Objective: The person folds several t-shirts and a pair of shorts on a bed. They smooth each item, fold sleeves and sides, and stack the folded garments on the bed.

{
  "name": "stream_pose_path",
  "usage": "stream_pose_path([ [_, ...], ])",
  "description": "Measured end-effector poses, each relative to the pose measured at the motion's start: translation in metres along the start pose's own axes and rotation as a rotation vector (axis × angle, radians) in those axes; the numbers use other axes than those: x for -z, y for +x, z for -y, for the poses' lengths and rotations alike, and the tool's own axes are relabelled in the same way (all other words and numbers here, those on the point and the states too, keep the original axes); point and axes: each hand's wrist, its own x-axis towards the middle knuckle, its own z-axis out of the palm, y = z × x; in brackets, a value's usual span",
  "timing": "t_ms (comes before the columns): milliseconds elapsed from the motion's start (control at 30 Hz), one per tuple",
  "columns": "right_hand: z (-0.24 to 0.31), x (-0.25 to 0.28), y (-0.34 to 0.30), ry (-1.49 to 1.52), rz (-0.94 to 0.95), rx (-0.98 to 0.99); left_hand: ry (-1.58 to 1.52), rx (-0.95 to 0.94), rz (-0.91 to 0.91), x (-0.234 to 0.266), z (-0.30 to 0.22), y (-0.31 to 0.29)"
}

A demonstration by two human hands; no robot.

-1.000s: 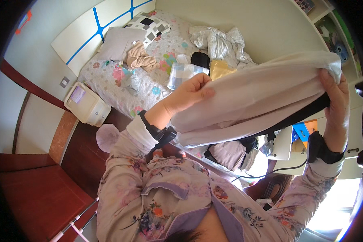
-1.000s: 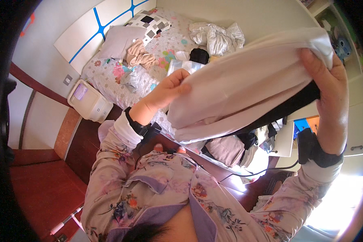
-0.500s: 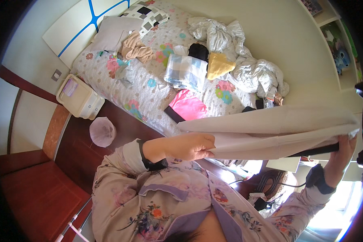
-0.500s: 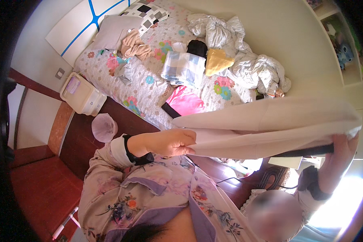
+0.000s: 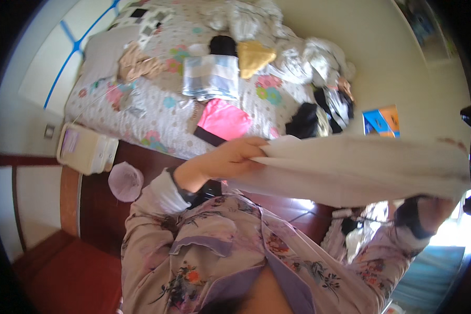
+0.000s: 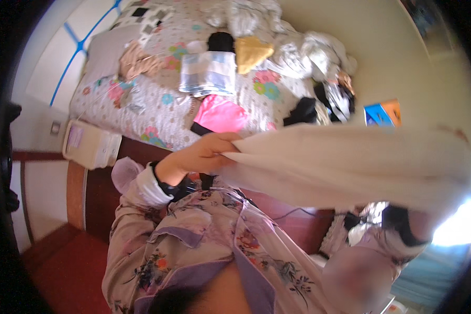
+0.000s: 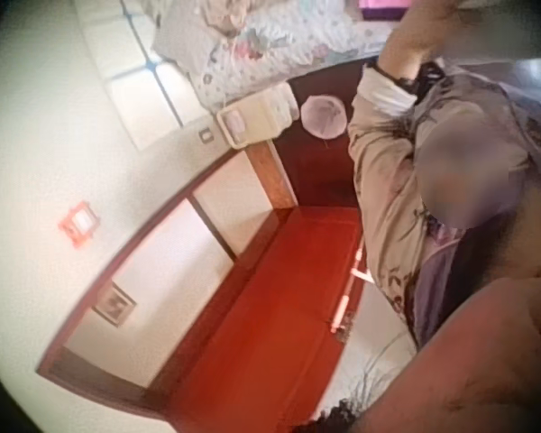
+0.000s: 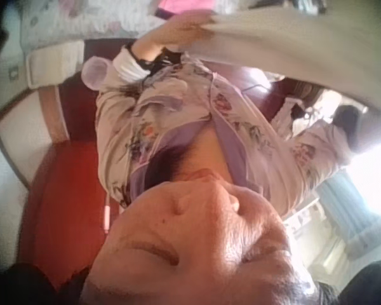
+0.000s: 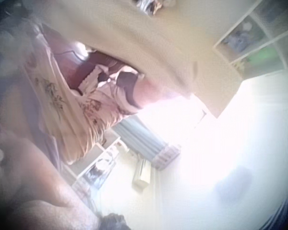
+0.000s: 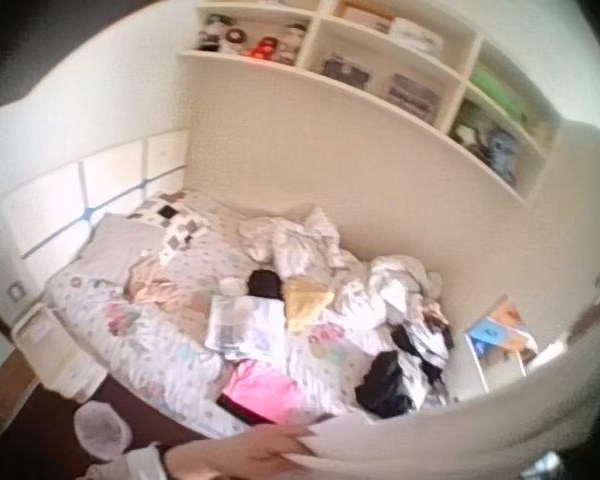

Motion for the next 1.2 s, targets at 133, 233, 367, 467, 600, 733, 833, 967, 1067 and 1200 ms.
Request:
stream_pose_path([
  [133,0.015,0.009,0.023,-0.649,0.406,0.361,0.037,-0.013,-0.106,0.026,-0.013,-0.004],
  [233,0.025,-0.005,0.017,-0.059,0.200,-0.186,-0.026,0.064,-0.270,0.047,-0.039,-0.013],
  [367,0.016,-0.021,0.014,0.254,0.046,-0.524,-0.074,0.192,-0.504,0.068,-0.080,-0.013],
  [467,0.004,-0.018,0.009,0.142,0.087,-0.539,0.120,0.442,-0.310,0.082,-0.105,-0.008],
  [600,-0.006,-0.004,-0.004,0.123,0.094,-0.561,0.266,0.493,-0.078,0.105,-0.107,-0.015],
  [733,-0.007,0.006,-0.014,0.121,0.101,-0.570,-0.092,0.392,-0.447,0.118,-0.092,-0.041],
  [833,0.000,0.012,-0.023,0.126,0.129,-0.553,0.040,0.465,-0.184,0.115,-0.088,-0.053],
  [967,0.009,0.029,-0.043,0.165,0.217,-0.499,0.054,0.416,0.463,0.067,-0.063,-0.049],
  [1067,0.004,0.040,-0.053,0.254,0.306,-0.443,-0.139,0.361,0.648,0.024,-0.046,-0.043],
  [1200,-0.003,0.044,-0.042,0.376,0.493,-0.361,-0.440,0.394,0.191,0.014,-0.053,-0.048],
])
